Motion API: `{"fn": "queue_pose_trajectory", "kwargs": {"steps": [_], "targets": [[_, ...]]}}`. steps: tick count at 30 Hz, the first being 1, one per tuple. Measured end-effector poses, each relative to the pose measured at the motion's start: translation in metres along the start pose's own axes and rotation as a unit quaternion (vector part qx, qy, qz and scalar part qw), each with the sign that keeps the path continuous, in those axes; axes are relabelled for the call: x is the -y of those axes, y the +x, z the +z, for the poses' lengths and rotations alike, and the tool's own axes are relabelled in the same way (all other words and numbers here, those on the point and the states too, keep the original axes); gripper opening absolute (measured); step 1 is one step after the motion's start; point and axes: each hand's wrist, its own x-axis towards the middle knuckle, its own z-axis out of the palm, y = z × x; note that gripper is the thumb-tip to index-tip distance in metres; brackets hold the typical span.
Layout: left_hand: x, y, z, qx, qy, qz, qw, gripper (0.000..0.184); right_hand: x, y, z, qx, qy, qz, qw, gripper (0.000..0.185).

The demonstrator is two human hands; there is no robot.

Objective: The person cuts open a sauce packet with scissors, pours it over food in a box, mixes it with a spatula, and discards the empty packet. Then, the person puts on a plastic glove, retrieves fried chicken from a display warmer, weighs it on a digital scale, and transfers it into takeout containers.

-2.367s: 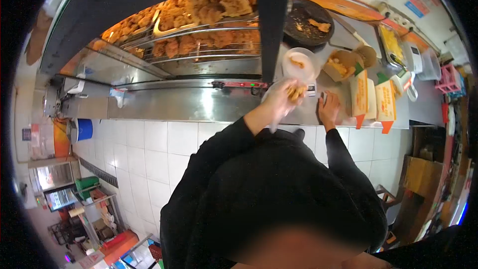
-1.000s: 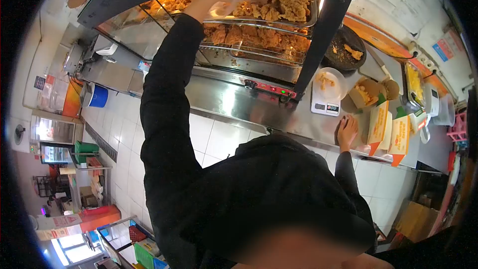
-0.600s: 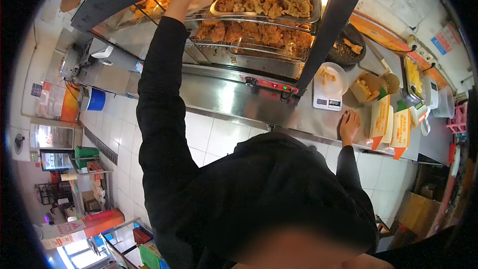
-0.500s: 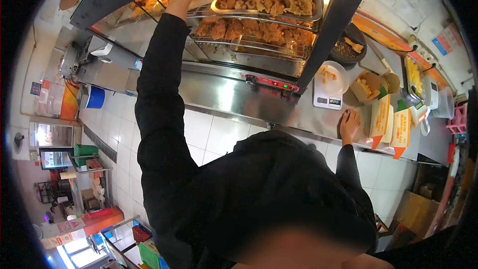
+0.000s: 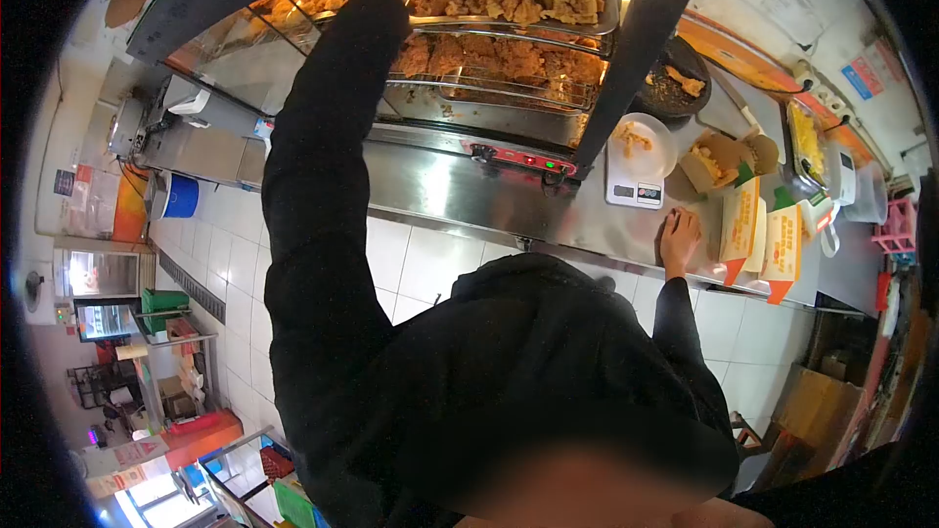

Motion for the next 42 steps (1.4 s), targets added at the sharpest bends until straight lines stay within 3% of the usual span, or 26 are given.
{"fn": "queue_pose_trajectory", "kwargs": {"steps": [24, 32, 34, 35, 37, 39, 41, 42], "targets": [[0.007, 0.001, 0.006, -0.012, -0.04, -0.029, 0.999, 0.037, -0.003, -0.001, 0.001, 0.008, 0.01, 0.003, 1.0, 0.024], [-0.002, -0.009, 0.005, -0.067, -0.193, -0.071, 0.976, 0.039, -0.002, 0.001, -0.001, 0.018, 0.013, 0.011, 1.0, 0.024], [-0.01, -0.029, 0.004, -0.092, -0.323, -0.098, 0.937, 0.04, -0.002, 0.0, 0.001, 0.019, 0.015, 0.014, 1.0, 0.024], [-0.015, -0.042, 0.003, -0.08, -0.431, -0.12, 0.891, 0.04, -0.004, 0.0, 0.003, 0.018, 0.012, 0.009, 1.0, 0.025], [-0.034, -0.07, 0.002, -0.009, -0.69, -0.164, 0.705, 0.04, -0.007, -0.001, 0.003, 0.017, 0.004, 0.013, 1.0, 0.025], [-0.043, -0.089, -0.006, 0.274, -0.833, -0.193, 0.44, 0.032, -0.009, -0.001, 0.005, -0.008, -0.012, -0.004, 1.0, 0.025], [-0.077, -0.116, 0.014, 0.378, -0.808, -0.005, 0.453, 0.029, -0.008, -0.001, 0.004, 0.01, -0.019, 0.02, 1.0, 0.024], [-0.104, -0.128, 0.013, 0.413, -0.777, -0.032, 0.474, 0.028, -0.007, -0.001, 0.004, 0.001, -0.01, 0.016, 1.0, 0.024]]}}
